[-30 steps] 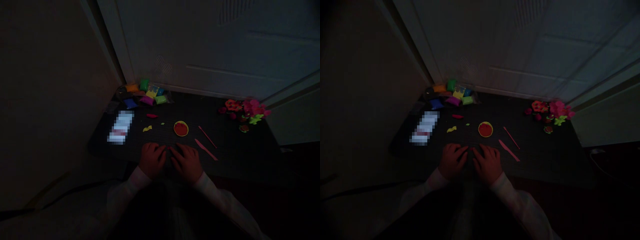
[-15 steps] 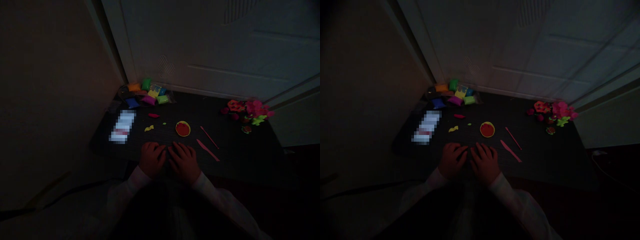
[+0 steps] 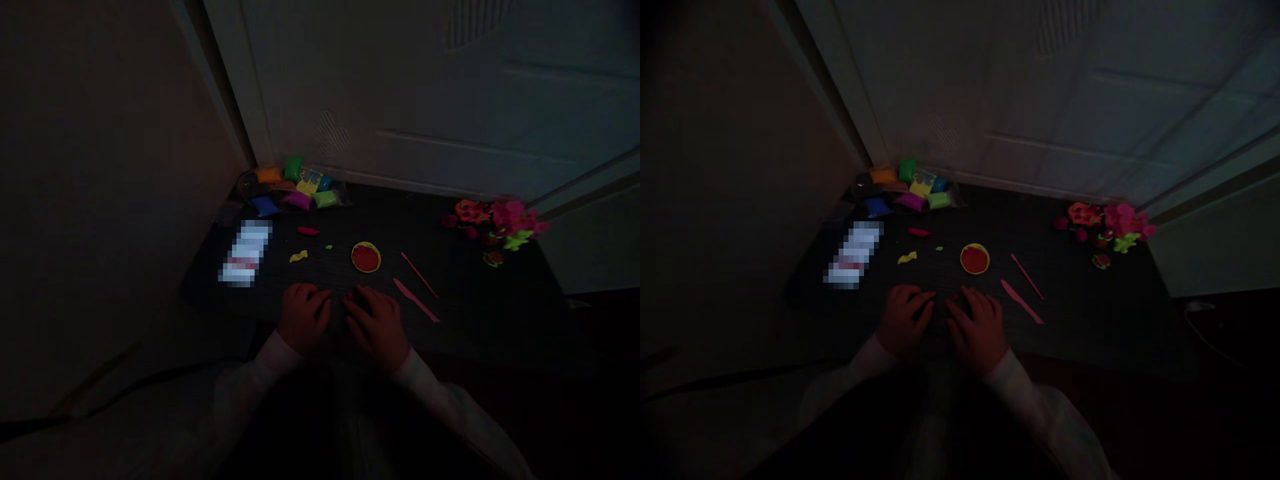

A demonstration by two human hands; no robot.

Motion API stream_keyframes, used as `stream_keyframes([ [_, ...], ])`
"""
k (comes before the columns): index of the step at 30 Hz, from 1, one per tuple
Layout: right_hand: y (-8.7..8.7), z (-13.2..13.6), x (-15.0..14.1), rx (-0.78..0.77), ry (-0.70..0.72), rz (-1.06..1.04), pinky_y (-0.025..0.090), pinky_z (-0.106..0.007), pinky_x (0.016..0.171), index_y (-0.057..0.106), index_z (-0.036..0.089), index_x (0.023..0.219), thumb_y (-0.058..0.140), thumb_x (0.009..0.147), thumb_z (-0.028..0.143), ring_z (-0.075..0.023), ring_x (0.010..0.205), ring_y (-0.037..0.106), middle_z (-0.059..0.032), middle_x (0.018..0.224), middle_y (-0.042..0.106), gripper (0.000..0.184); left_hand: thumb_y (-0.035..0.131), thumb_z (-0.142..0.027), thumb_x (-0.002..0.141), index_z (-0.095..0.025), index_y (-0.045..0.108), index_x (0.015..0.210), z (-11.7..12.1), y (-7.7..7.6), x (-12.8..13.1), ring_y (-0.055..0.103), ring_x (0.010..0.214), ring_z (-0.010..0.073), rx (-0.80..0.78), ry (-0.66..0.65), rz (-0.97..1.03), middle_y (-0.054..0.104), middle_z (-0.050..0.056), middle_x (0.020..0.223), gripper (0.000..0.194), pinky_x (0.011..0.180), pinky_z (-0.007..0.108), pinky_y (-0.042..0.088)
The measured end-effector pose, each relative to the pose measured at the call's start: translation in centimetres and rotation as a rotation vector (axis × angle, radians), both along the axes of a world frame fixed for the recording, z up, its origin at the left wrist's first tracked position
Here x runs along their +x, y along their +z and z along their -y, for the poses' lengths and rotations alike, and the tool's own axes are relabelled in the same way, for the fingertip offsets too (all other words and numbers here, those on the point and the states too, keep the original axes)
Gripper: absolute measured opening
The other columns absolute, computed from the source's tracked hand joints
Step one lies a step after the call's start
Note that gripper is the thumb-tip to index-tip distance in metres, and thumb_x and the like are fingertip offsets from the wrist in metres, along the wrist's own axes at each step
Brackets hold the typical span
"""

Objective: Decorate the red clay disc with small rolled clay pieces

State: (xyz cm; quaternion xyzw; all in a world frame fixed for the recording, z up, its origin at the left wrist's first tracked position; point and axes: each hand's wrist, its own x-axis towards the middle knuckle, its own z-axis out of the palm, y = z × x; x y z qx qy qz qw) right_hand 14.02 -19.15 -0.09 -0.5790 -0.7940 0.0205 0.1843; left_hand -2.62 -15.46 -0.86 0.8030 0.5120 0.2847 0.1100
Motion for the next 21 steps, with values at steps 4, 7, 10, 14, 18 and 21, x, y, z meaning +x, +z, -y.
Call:
stream_keyframes([
  [4, -0.3, 0.2, 1.1, 0.050, -0.061, -0.046, 0.038, -0.038, 0.081, 0.058, 0.017, 0.100, 0.044, 0.081, 0.025, -0.0205, 0.097, 0.049, -0.0106, 0.105, 0.056, 0.026, 0.047, -0.023, 0.078, -0.016, 0.064, 0.091, -0.1, 0.0, 0.0, 0.047, 0.081, 0.0200, -0.008, -0.009, -0.002, 0.055, 0.007, 0.081, 0.022, 0.074, 0.036, 0.040],
  [7, -0.5, 0.4, 1.7, 0.073, -0.101, -0.065, 0.040, -0.037, 0.076, 0.059, 0.015, 0.097, 0.044, 0.081, 0.025, -0.0203, 0.092, 0.051, -0.0107, 0.098, 0.058, 0.024, 0.047, -0.023, 0.078, -0.015, 0.064, 0.091, -0.1, 0.0, 0.0, 0.048, 0.080, 0.0202, -0.014, -0.013, -0.004, 0.055, 0.008, 0.081, 0.023, 0.074, 0.037, 0.040],
  [10, -0.6, 0.5, 1.8, 0.080, -0.123, -0.072, 0.040, -0.037, 0.074, 0.059, 0.014, 0.096, 0.044, 0.080, 0.025, -0.0202, 0.089, 0.051, -0.0103, 0.095, 0.059, 0.024, 0.047, -0.023, 0.078, -0.015, 0.064, 0.091, -0.1, 0.0, 0.0, 0.048, 0.080, 0.0203, -0.016, -0.014, -0.004, 0.055, 0.008, 0.081, 0.023, 0.074, 0.037, 0.040],
  [14, -0.5, 0.5, 1.2, 0.062, -0.128, -0.067, 0.039, -0.036, 0.074, 0.060, 0.016, 0.096, 0.044, 0.081, 0.025, -0.0200, 0.089, 0.051, -0.0088, 0.096, 0.059, 0.024, 0.046, -0.024, 0.078, -0.015, 0.064, 0.090, -0.1, 0.0, 0.0, 0.047, 0.080, 0.0205, -0.016, -0.010, -0.001, 0.055, 0.008, 0.081, 0.023, 0.074, 0.037, 0.040],
  [18, -0.4, 0.1, 0.3, 0.038, -0.150, -0.059, 0.037, -0.035, 0.074, 0.060, 0.018, 0.097, 0.046, 0.080, 0.029, -0.0196, 0.088, 0.050, -0.0073, 0.096, 0.060, 0.025, 0.046, -0.023, 0.078, -0.015, 0.064, 0.089, 0.0, 0.1, 0.1, 0.047, 0.079, 0.0202, -0.014, -0.008, 0.002, 0.055, 0.008, 0.080, 0.023, 0.073, 0.036, 0.040],
  [21, -0.3, -0.5, 0.0, 0.027, -0.210, -0.058, 0.036, -0.034, 0.072, 0.062, 0.018, 0.091, 0.049, 0.078, 0.035, -0.0201, 0.085, 0.050, -0.0075, 0.092, 0.060, 0.025, 0.047, -0.024, 0.078, -0.015, 0.064, 0.089, -0.1, 0.0, 0.0, 0.047, 0.080, 0.0203, -0.014, -0.011, 0.001, 0.055, 0.008, 0.080, 0.023, 0.073, 0.036, 0.040],
])
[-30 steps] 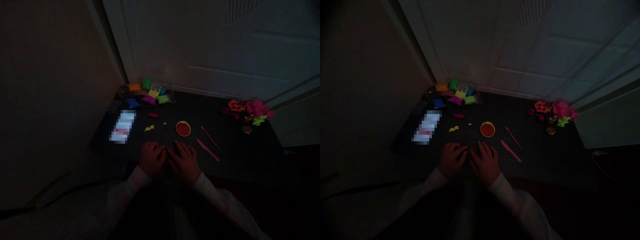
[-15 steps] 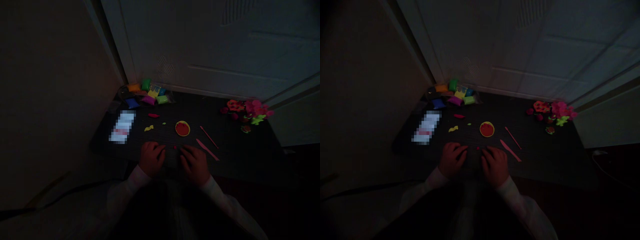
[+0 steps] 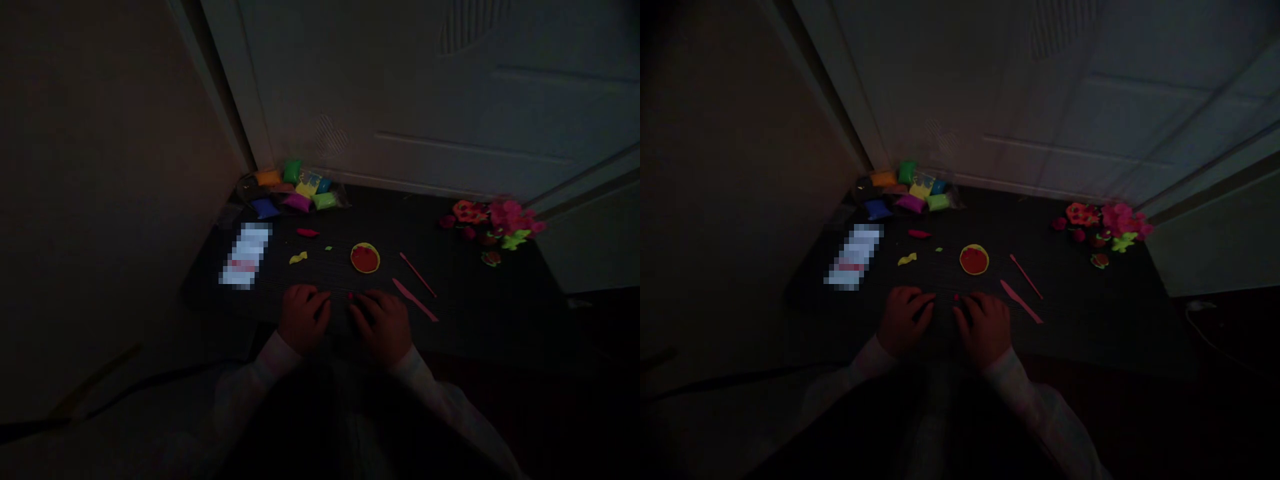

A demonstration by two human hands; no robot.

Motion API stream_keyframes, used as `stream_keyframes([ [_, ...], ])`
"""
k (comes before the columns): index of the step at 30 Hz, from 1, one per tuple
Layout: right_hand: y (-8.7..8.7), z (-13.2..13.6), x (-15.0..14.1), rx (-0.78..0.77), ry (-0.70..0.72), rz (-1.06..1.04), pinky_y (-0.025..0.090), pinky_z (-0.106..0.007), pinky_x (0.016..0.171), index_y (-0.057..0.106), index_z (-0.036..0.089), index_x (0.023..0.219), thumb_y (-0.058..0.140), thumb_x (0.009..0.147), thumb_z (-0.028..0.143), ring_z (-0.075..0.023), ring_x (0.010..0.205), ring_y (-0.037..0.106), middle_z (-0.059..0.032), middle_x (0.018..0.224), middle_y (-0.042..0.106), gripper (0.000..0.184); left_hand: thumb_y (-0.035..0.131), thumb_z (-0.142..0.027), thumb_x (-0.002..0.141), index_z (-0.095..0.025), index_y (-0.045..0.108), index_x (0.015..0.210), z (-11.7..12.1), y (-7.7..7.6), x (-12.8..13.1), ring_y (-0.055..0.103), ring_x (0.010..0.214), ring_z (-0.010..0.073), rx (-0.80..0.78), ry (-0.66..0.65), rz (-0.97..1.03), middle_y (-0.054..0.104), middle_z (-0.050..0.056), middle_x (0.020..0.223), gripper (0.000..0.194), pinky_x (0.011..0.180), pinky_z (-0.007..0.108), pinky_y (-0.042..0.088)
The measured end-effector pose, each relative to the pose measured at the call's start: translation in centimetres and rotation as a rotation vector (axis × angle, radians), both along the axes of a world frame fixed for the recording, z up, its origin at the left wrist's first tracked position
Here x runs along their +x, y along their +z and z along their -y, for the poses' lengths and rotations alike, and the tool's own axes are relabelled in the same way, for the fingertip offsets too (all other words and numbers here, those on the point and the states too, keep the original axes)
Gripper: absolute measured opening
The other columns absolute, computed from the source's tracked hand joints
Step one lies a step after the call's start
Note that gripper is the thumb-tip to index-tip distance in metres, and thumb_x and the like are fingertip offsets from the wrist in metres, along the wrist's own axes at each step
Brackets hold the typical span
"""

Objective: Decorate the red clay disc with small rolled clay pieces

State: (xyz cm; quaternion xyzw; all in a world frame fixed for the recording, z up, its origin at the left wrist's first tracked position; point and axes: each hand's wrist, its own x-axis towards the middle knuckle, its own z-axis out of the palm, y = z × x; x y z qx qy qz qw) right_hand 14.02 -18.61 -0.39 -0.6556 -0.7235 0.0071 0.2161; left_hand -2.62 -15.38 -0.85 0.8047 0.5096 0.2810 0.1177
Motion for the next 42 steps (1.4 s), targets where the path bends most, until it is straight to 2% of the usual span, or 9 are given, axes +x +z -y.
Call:
stream_keyframes([
  [5, 0.0, -1.1, -0.5, -0.025, -0.061, -0.013, 0.033, -0.032, 0.069, 0.061, 0.018, 0.077, 0.052, 0.075, 0.041, -0.0192, 0.078, 0.050, -0.0060, 0.082, 0.060, 0.025, 0.047, -0.024, 0.078, -0.015, 0.064, 0.088, 0.0, 0.0, 0.0, 0.048, 0.079, 0.0203, -0.010, 0.001, -0.002, 0.055, 0.008, 0.080, 0.022, 0.073, 0.036, 0.040],
  [9, 0.0, -1.6, -0.8, -0.038, -0.067, -0.029, 0.031, -0.033, 0.068, 0.060, 0.019, 0.075, 0.053, 0.075, 0.037, -0.0192, 0.077, 0.049, -0.0049, 0.079, 0.061, 0.020, 0.047, -0.024, 0.078, -0.015, 0.064, 0.088, 0.0, 0.0, 0.1, 0.048, 0.079, 0.0202, -0.015, 0.003, 0.004, 0.055, 0.008, 0.080, 0.022, 0.074, 0.037, 0.040],
  [15, -0.2, -1.3, -0.3, -0.045, 0.024, -0.096, 0.031, -0.034, 0.076, 0.061, 0.020, 0.080, 0.051, 0.077, 0.029, -0.0179, 0.085, 0.050, -0.0043, 0.088, 0.061, 0.014, 0.046, -0.024, 0.078, -0.016, 0.065, 0.087, 0.0, -0.1, 0.0, 0.048, 0.080, 0.0206, -0.049, 0.004, 0.043, 0.055, 0.008, 0.080, 0.022, 0.075, 0.038, 0.039],
  [21, 0.3, -1.0, -0.2, -0.022, 0.099, -0.244, 0.036, -0.037, 0.076, 0.061, 0.020, 0.081, 0.053, 0.076, 0.025, -0.0190, 0.085, 0.051, -0.0053, 0.087, 0.060, 0.011, 0.047, -0.024, 0.077, -0.016, 0.065, 0.088, 0.0, 0.2, 0.1, 0.047, 0.085, 0.0240, -0.172, 0.013, 0.154, 0.055, 0.010, 0.083, 0.023, 0.079, 0.044, 0.037],
  [24, 1.8, -0.6, -0.2, 0.013, 0.154, -0.373, 0.042, -0.035, 0.075, 0.059, 0.020, 0.082, 0.053, 0.076, 0.028, -0.0174, 0.085, 0.053, -0.0056, 0.088, 0.059, 0.011, 0.048, -0.025, 0.077, -0.015, 0.065, 0.086, 0.0, 1.4, 0.3, 0.050, 0.083, 0.0218, -0.293, -0.029, 0.264, 0.057, 0.009, 0.082, 0.022, 0.077, 0.041, 0.040],
  [28, 5.0, 0.2, -0.2, 0.041, 0.227, -0.570, 0.047, -0.030, 0.073, 0.056, 0.023, 0.085, 0.052, 0.077, 0.029, -0.0148, 0.087, 0.054, -0.0041, 0.091, 0.056, 0.011, 0.042, -0.026, 0.081, -0.017, 0.065, 0.081, 0.1, 4.2, 0.9, 0.056, 0.071, 0.0130, -0.525, -0.225, 0.432, 0.061, 0.002, 0.076, 0.024, 0.065, 0.025, 0.046],
  [31, 6.8, 0.7, -0.2, 0.045, 0.284, -0.807, 0.047, -0.029, 0.073, 0.057, 0.026, 0.085, 0.055, 0.075, 0.025, -0.0143, 0.089, 0.054, -0.0021, 0.093, 0.054, 0.010, 0.046, -0.027, 0.079, -0.018, 0.065, 0.077, 0.1, 6.2, 1.5, 0.056, 0.074, 0.0124, -0.887, -0.375, 0.832, 0.060, 0.001, 0.079, 0.022, 0.067, 0.024, 0.044],
  [34, 7.4, 1.0, -0.3, 0.053, 0.290, -0.898, 0.047, -0.031, 0.074, 0.057, 0.026, 0.084, 0.056, 0.075, 0.024, -0.0149, 0.089, 0.054, -0.0021, 0.092, 0.054, 0.010, 0.057, -0.026, 0.070, -0.018, 0.066, 0.072, 0.1, 7.4, 2.2, 0.053, 0.075, 0.0129, -1.120, -0.417, 1.129, 0.058, 0.000, 0.078, 0.013, 0.069, 0.025, 0.041],
  [42, 7.2, 1.3, 0.2, 0.052, 0.308, -0.834, 0.047, -0.034, 0.075, 0.057, 0.026, 0.086, 0.057, 0.073, 0.024, -0.0168, 0.091, 0.054, -0.0033, 0.094, 0.054, 0.013, 0.067, -0.024, 0.059, -0.018, 0.067, 0.065, 0.6, 7.6, 2.7, 0.051, 0.068, 0.0107, -1.277, -0.327, 1.276, 0.058, -0.002, 0.069, 0.008, 0.069, 0.025, 0.037],
])
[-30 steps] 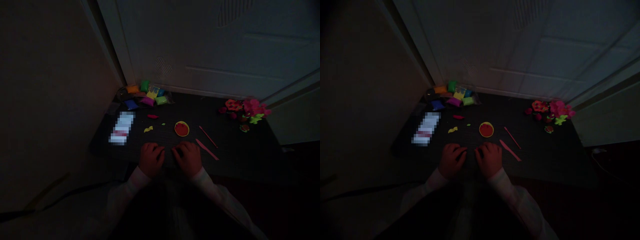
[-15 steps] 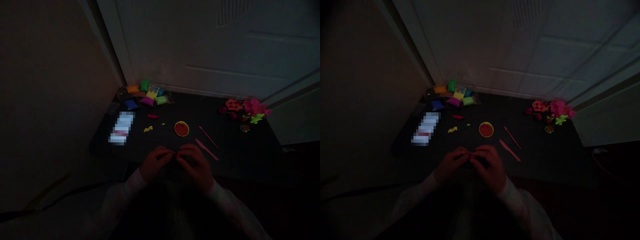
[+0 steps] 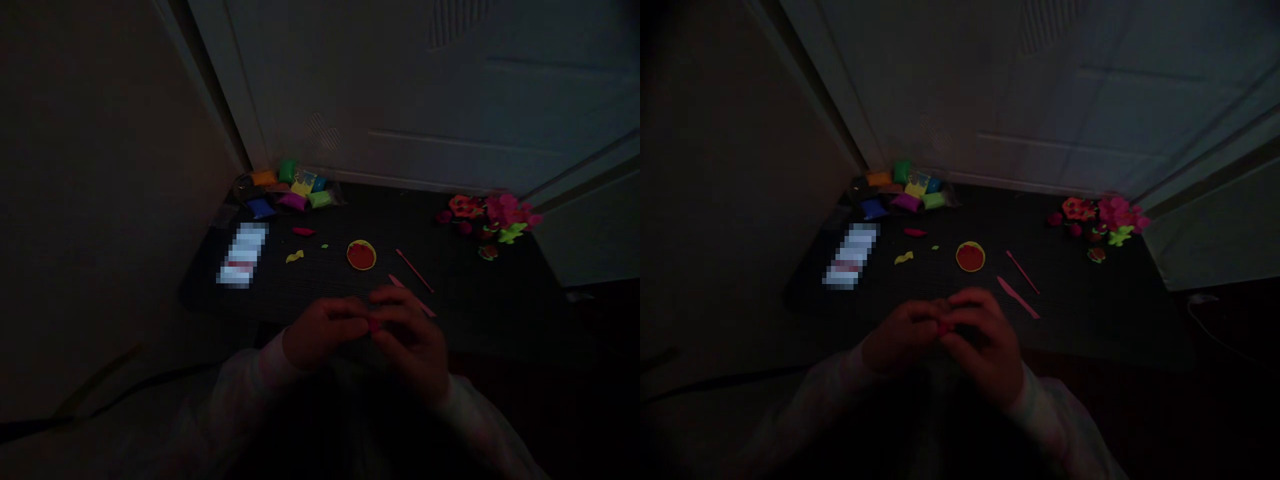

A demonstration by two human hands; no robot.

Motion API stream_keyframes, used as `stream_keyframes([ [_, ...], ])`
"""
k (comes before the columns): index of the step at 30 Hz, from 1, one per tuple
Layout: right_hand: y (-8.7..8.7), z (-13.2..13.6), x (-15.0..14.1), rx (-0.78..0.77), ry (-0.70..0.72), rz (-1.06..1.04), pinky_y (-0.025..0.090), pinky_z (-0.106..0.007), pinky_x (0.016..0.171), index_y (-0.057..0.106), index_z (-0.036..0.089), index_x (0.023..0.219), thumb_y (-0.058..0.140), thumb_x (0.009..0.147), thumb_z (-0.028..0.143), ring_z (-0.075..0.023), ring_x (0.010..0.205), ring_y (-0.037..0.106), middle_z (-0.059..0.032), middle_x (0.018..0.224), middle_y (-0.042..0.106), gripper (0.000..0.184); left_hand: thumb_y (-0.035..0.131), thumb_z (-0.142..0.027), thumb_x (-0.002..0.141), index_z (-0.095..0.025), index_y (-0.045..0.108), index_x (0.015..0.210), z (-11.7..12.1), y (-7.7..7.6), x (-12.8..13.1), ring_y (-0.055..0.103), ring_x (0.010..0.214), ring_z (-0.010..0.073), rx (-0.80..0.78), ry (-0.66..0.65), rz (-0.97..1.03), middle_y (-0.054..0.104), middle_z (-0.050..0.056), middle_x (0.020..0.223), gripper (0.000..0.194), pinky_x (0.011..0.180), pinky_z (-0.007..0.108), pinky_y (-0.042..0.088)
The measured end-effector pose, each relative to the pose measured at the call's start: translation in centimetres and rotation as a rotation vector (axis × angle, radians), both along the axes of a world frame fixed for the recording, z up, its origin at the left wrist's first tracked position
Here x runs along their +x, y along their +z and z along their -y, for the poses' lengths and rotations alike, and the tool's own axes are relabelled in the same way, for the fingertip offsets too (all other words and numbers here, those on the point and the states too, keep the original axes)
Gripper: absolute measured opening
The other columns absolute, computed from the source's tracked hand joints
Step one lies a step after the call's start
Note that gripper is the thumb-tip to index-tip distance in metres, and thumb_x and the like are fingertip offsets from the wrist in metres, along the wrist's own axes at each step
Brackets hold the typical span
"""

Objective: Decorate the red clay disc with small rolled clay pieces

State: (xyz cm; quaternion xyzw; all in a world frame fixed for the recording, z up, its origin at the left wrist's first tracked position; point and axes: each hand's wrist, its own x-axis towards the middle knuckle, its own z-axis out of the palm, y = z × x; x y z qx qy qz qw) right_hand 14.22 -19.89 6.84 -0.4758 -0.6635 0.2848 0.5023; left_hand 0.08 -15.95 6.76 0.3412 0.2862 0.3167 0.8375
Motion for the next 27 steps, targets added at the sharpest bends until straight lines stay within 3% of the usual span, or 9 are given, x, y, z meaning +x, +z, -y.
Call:
stream_keyframes([
  [6, 0.72, -0.12, 0.49, -0.035, 0.067, 0.094, 0.046, -0.035, 0.078, 0.057, 0.025, 0.084, 0.060, 0.070, 0.024, -0.0184, 0.093, 0.053, -0.0044, 0.097, 0.053, 0.014, 0.070, -0.026, 0.055, -0.016, 0.064, 0.059, -0.16, 0.21, -0.20, 0.049, 0.065, 0.0111, -0.003, -0.025, -0.044, 0.057, -0.002, 0.066, 0.012, 0.065, 0.025, 0.037],
  [14, 0.84, -0.13, 0.39, -0.017, 0.121, 0.069, 0.046, -0.031, 0.076, 0.055, 0.025, 0.081, 0.060, 0.070, 0.022, -0.0168, 0.093, 0.052, -0.0034, 0.096, 0.053, 0.013, 0.072, -0.029, 0.052, -0.016, 0.064, 0.056, -0.19, 0.14, -0.15, 0.050, 0.062, 0.0107, 0.011, -0.064, 0.000, 0.057, -0.002, 0.061, 0.015, 0.065, 0.024, 0.037],
  [20, 0.77, -0.11, 0.37, 0.001, 0.071, 0.142, 0.046, -0.034, 0.075, 0.055, 0.025, 0.082, 0.059, 0.070, 0.022, -0.0183, 0.093, 0.053, -0.0042, 0.096, 0.055, 0.013, 0.074, -0.033, 0.048, -0.016, 0.064, 0.057, 0.08, 0.06, 0.09, 0.048, 0.060, 0.0103, -0.083, -0.004, -0.008, 0.057, -0.002, 0.062, 0.022, 0.062, 0.024, 0.036],
  [27, 0.77, -0.10, 0.55, 0.011, 0.089, 0.169, 0.046, -0.033, 0.077, 0.055, 0.025, 0.084, 0.059, 0.071, 0.022, -0.0173, 0.094, 0.052, -0.0037, 0.097, 0.053, 0.015, 0.075, -0.035, 0.047, -0.015, 0.063, 0.056, 0.17, -0.53, 0.19, 0.049, 0.063, 0.0110, -0.089, 0.000, 0.009, 0.057, -0.002, 0.062, 0.024, 0.063, 0.024, 0.035],
])
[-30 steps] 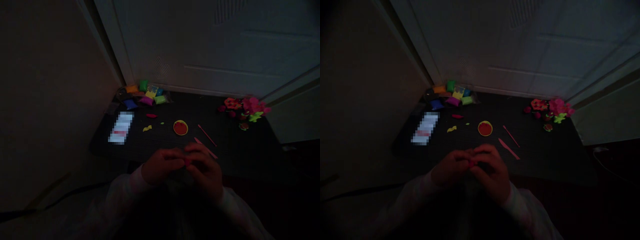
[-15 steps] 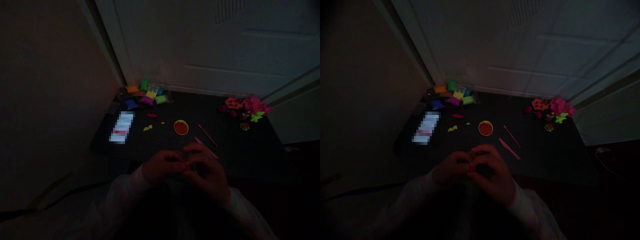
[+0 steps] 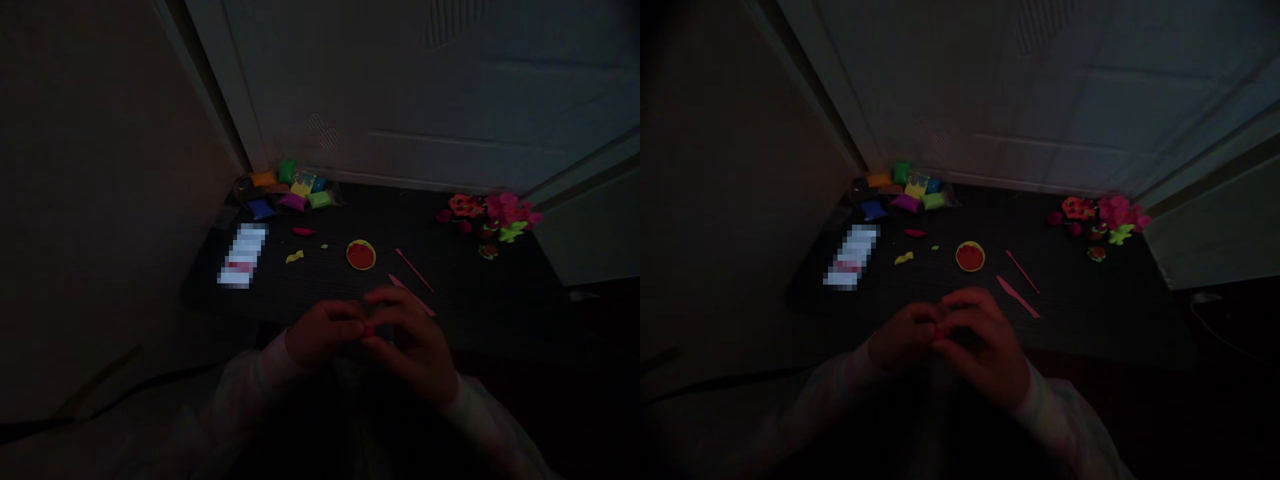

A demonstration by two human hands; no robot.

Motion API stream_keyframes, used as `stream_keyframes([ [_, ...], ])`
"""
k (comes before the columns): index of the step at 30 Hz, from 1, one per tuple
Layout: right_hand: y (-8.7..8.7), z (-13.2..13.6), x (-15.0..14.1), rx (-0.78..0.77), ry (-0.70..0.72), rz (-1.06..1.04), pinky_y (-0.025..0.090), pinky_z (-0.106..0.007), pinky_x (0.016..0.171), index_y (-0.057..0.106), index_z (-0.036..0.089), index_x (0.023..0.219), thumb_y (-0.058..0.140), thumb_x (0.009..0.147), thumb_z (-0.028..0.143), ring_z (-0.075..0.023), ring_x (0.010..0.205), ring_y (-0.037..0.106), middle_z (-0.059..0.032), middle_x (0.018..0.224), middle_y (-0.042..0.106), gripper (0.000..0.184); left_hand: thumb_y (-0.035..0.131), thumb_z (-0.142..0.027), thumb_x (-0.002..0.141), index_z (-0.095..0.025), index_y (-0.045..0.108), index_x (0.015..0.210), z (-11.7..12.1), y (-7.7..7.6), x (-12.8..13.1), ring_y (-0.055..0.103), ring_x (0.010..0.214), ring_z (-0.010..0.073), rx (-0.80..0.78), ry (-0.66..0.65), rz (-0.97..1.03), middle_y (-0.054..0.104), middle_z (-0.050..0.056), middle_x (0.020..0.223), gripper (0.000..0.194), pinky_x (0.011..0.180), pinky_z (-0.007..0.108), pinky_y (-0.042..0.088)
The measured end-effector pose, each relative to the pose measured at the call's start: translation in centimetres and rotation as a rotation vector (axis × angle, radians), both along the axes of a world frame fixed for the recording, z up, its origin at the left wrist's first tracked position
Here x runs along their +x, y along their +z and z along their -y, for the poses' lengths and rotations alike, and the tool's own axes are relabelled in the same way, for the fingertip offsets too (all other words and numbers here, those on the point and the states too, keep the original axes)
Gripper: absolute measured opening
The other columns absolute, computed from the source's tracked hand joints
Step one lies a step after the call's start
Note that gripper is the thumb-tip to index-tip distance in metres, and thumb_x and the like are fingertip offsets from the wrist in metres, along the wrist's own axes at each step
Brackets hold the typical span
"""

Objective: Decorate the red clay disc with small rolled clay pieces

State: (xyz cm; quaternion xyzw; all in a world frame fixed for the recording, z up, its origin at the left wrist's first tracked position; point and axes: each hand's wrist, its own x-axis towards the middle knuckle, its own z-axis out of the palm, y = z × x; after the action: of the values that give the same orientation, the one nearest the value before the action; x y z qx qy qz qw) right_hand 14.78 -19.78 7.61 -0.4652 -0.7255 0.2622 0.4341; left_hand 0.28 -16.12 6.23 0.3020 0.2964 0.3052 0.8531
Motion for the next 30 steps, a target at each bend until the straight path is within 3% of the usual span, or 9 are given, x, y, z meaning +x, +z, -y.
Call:
stream_keyframes([
  [12, -0.7, 0.0, -0.1, 0.011, -0.041, 0.004, 0.047, -0.032, 0.074, 0.055, 0.024, 0.088, 0.056, 0.074, 0.021, -0.0164, 0.091, 0.053, -0.0044, 0.096, 0.054, 0.015, 0.075, -0.034, 0.048, -0.013, 0.061, 0.058, 0.2, -0.3, 0.2, 0.047, 0.057, 0.0090, -0.120, 0.043, 0.029, 0.054, -0.003, 0.059, 0.027, 0.058, 0.023, 0.034],
  [23, -1.2, -0.2, 0.4, 0.033, -0.097, 0.113, 0.046, -0.033, 0.078, 0.055, 0.024, 0.086, 0.056, 0.074, 0.022, -0.0159, 0.092, 0.053, -0.0049, 0.096, 0.055, 0.012, 0.076, -0.031, 0.046, -0.014, 0.064, 0.060, -0.2, -2.1, 0.8, 0.049, 0.059, 0.0091, -0.155, 0.112, -0.006, 0.058, -0.001, 0.061, 0.026, 0.061, 0.024, 0.036],
  [26, -2.2, -1.3, 1.7, 0.027, -0.211, 0.157, 0.046, -0.033, 0.077, 0.057, 0.024, 0.084, 0.055, 0.075, 0.028, -0.0157, 0.089, 0.055, -0.0034, 0.092, 0.057, 0.010, 0.073, -0.033, 0.052, -0.014, 0.066, 0.070, -0.7, -2.7, 0.8, 0.046, 0.057, 0.0082, -0.123, 0.155, -0.060, 0.056, -0.002, 0.058, 0.027, 0.059, 0.023, 0.033],
  [30, -5.4, -4.1, 4.7, -0.006, -0.408, 0.223, 0.045, -0.036, 0.077, 0.058, 0.022, 0.084, 0.050, 0.078, 0.034, -0.0168, 0.085, 0.057, -0.0039, 0.086, 0.060, 0.016, 0.070, -0.030, 0.058, -0.012, 0.067, 0.070, -1.6, -4.0, 0.3, 0.044, 0.057, 0.0081, -0.050, 0.227, -0.133, 0.054, -0.001, 0.054, 0.022, 0.057, 0.022, 0.031],
])
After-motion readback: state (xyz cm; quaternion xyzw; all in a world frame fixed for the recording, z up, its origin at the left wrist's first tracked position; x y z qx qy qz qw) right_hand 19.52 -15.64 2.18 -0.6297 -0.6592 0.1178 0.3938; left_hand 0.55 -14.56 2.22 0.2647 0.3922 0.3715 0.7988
